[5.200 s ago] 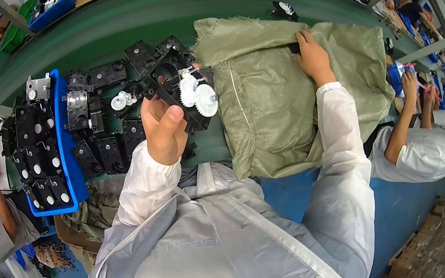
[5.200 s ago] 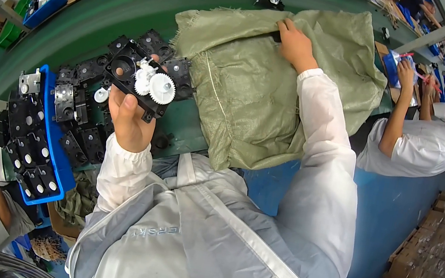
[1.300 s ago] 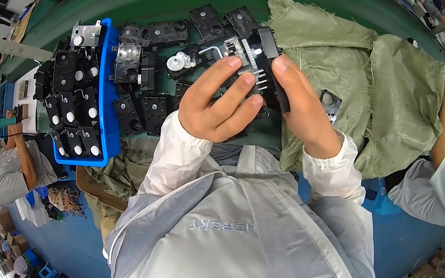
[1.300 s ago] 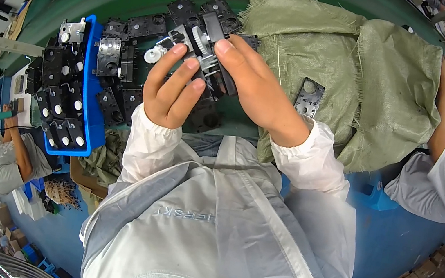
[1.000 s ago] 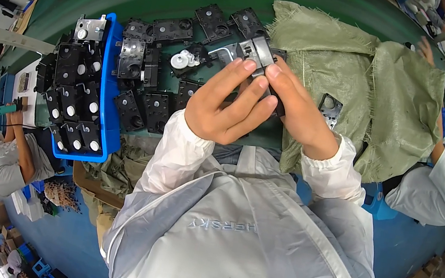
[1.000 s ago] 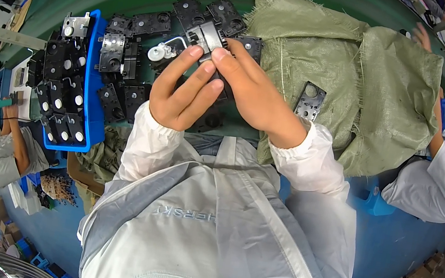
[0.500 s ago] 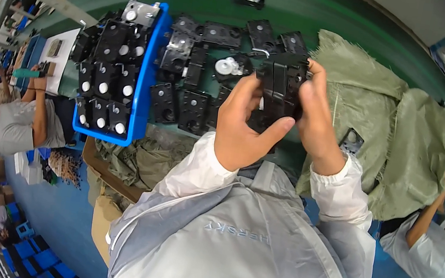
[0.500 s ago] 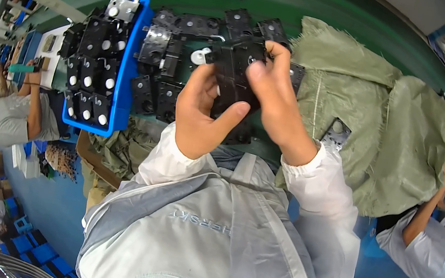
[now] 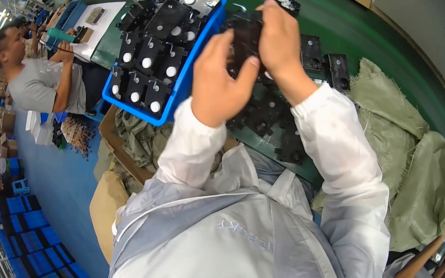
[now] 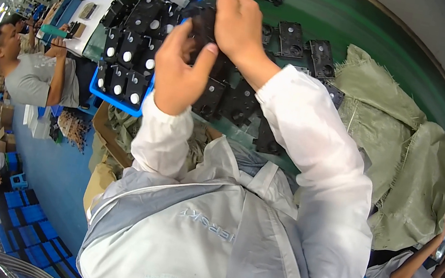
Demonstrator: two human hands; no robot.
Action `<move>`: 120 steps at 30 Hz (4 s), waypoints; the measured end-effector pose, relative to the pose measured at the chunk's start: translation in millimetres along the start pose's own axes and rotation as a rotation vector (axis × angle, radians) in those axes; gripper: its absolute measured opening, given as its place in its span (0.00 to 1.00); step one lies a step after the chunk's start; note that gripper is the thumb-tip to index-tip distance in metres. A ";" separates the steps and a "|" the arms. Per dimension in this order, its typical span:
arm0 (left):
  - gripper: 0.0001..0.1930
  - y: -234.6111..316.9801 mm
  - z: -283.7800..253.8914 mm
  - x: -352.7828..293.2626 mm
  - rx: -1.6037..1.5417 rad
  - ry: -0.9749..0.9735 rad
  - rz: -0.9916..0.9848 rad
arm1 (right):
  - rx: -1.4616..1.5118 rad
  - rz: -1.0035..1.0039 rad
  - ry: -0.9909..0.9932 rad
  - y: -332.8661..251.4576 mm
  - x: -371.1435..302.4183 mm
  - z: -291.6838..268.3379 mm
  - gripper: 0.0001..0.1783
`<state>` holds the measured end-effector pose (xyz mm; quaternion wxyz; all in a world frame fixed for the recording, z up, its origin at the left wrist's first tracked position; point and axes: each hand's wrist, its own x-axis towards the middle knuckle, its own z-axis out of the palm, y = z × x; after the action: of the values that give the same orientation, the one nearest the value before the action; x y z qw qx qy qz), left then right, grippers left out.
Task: Manually assemble and inspect mechanical components on a factory production line.
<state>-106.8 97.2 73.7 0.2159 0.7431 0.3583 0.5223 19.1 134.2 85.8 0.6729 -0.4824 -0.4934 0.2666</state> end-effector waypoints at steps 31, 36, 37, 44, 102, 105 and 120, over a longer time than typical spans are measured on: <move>0.24 -70.0 -11.5 -78.5 0.526 0.184 -0.008 | -1.194 -0.049 -0.644 195.9 215.5 21.0 0.51; 0.23 -43.3 -15.5 -75.3 0.513 0.195 -0.055 | -1.071 -0.103 -0.707 235.3 242.0 62.5 0.52; 0.23 -36.5 -16.3 -75.5 0.504 0.199 -0.072 | -1.026 -0.089 -0.720 243.2 243.0 65.2 0.52; 0.19 -8.5 -12.0 -59.8 0.073 0.067 -0.082 | -0.591 -0.008 -0.637 126.0 215.3 -17.2 0.50; 0.34 60.2 77.9 -55.0 -1.113 -0.412 -0.575 | 0.074 -0.068 0.014 -30.6 -139.5 -189.4 0.38; 0.34 63.1 80.5 -53.4 -1.081 -0.390 -0.563 | 0.371 -0.038 0.009 -26.3 -135.8 -180.0 0.35; 0.38 67.3 95.6 -51.5 -0.828 -0.374 -0.449 | 0.169 -0.010 0.025 -30.4 -126.9 -159.7 0.28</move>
<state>-7.3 19.6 54.0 0.6600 0.5805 0.2272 0.4193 115.6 -45.4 54.3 0.7188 -0.4248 -0.4628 0.2979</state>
